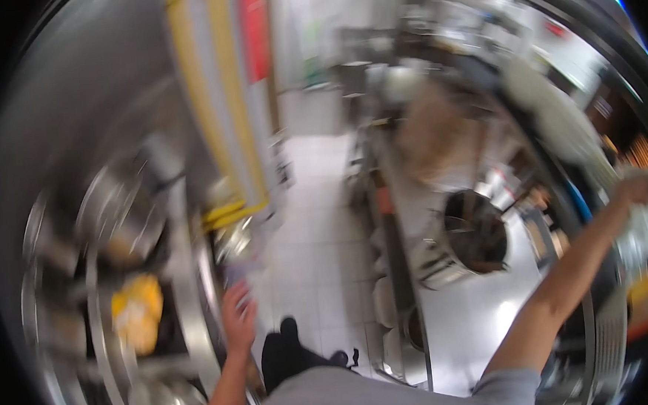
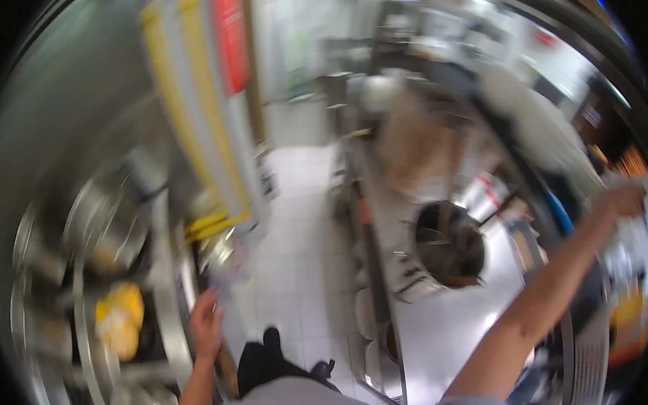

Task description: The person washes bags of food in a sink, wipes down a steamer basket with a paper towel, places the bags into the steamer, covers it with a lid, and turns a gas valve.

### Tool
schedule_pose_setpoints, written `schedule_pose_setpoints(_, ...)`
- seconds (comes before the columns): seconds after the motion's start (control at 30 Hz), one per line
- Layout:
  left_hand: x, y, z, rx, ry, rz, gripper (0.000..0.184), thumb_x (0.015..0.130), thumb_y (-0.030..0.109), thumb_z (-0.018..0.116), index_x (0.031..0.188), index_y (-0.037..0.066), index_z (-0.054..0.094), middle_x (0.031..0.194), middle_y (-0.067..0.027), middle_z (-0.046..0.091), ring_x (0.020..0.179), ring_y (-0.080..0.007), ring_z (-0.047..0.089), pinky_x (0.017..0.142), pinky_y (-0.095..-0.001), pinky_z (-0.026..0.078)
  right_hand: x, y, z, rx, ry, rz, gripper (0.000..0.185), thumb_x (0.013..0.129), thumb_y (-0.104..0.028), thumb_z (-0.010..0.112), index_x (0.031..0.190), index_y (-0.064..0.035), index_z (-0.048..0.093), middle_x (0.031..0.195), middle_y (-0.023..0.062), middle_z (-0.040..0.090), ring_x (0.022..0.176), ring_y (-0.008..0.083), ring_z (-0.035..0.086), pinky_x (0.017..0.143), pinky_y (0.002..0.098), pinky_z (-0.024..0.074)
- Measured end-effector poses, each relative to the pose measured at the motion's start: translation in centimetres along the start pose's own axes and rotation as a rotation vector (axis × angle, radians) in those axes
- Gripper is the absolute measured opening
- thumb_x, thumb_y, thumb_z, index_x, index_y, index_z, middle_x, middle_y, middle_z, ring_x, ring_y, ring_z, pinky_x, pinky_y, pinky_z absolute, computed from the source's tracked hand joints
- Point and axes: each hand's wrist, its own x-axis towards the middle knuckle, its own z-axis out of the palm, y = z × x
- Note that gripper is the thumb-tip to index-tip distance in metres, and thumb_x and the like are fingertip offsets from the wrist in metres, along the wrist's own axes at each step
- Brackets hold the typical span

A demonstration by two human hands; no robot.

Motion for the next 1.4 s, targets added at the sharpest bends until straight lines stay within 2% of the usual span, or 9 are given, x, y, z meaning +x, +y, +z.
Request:
schedule_pose_setpoints(0.23,8.1,6.1,2.9,-0.894,-0.192,-0.011,0.053,0.098,0.012,0.061,0.146,0.008,0.040,0.142,-0.0085,0.051,0.123,-0.0168,0.053,0.095,-0.0324,0.050,-33.0,-28.3,0.0,1.075,-1.032,0.437,0.012,0.095,-0.017,0.062,0.098,-0.0049,0.062,0.131,0.0176,0.061,0.123,0.0323,0.058,0.103,0.0463,0.0452)
schedule_pose_setpoints(0.43,10.2,-1.4,-7.6,-0.547,0.064,-0.193,0.033,0.100,0.013,0.055,0.132,0.003,0.056,0.144,-0.0126,0.043,0.130,-0.0220,0.047,0.103,-0.0335,0.043,-46.3,-47.0,2.5,0.999,-1.170,0.050,0.025,0.090,-0.002,0.065,0.116,-0.0003,0.063,0.136,0.0257,0.056,0.132,0.0363,0.051,0.105,0.0439,0.0434)
schedule_pose_setpoints(0.53,12.0,-3.8,-13.9,-0.377,0.248,0.030,0.026,0.098,0.014,0.057,0.120,0.001,0.064,0.135,-0.0164,0.050,0.128,-0.0259,0.048,0.106,-0.0373,0.039,-49.6,-53.4,4.2,1.241,-1.354,0.591,0.043,0.090,0.000,0.065,0.132,-0.0013,0.058,0.131,0.0254,0.060,0.128,0.0384,0.054,0.105,0.0415,0.0432)
schedule_pose_setpoints(0.63,14.4,-4.2,-20.1,-0.301,0.295,0.034,0.036,0.101,0.024,0.055,0.128,0.000,0.058,0.137,-0.0181,0.047,0.132,-0.0308,0.042,0.109,-0.0392,0.036,-50.7,-58.7,9.4,1.033,-1.586,0.230,0.043,0.089,-0.003,0.068,0.132,-0.0062,0.062,0.113,0.0171,0.070,0.112,0.0306,0.064,0.101,0.0394,0.0438)
schedule_pose_setpoints(0.77,16.0,-1.4,-27.7,-0.288,0.423,0.019,0.048,0.097,0.028,0.062,0.135,0.001,0.052,0.140,-0.0200,0.045,0.130,-0.0354,0.044,0.108,-0.0408,0.038,-50.4,-67.3,18.8,1.057,-1.025,-0.574,0.032,0.082,-0.008,0.074,0.114,-0.0106,0.071,0.106,0.0094,0.069,0.094,0.0277,0.058,0.083,0.0381,0.0422)
schedule_pose_setpoints(0.83,16.1,-2.2,-30.7,-0.007,0.600,0.110,0.051,0.093,0.020,0.068,0.140,0.007,0.052,0.148,-0.0160,0.039,0.130,-0.0294,0.048,0.102,-0.0412,0.045,-48.7,-73.5,22.9,1.008,-0.816,-0.672,0.025,0.081,-0.007,0.073,0.107,-0.0089,0.072,0.109,0.0095,0.066,0.096,0.0284,0.055,0.082,0.0382,0.0425)
schedule_pose_setpoints(0.97,15.1,-3.4,-34.1,0.148,0.783,-0.012,0.041,0.089,0.018,0.071,0.126,0.003,0.060,0.133,-0.0156,0.056,0.124,-0.0335,0.052,0.103,-0.0400,0.044,-54.9,-84.1,35.3,1.256,-1.178,-0.510,0.019,0.083,-0.004,0.069,0.102,-0.0051,0.074,0.091,0.0156,0.060,0.089,0.0330,0.059,0.079,0.0410,0.0481)
schedule_pose_setpoints(1.27,21.0,-6.9,-34.7,0.843,0.760,-0.161,0.050,0.080,0.029,0.080,0.123,0.009,0.062,0.132,-0.0096,0.057,0.125,-0.0349,0.051,0.103,-0.0468,0.044,-73.1,-101.3,45.9,1.318,-0.821,-1.592,0.033,0.087,-0.008,0.054,0.118,0.0016,0.063,0.110,0.0135,0.063,0.106,0.0305,0.060,0.094,0.0400,0.0497)
schedule_pose_setpoints(1.4,23.9,-8.4,-34.1,0.832,0.779,-0.282,0.049,0.079,0.031,0.080,0.120,0.011,0.064,0.131,-0.0090,0.058,0.127,-0.0342,0.051,0.106,-0.0499,0.042,-76.7,-100.6,49.0,1.300,-0.973,-1.728,0.036,0.090,-0.007,0.050,0.122,0.0068,0.058,0.119,0.0160,0.061,0.111,0.0302,0.060,0.098,0.0398,0.0491)
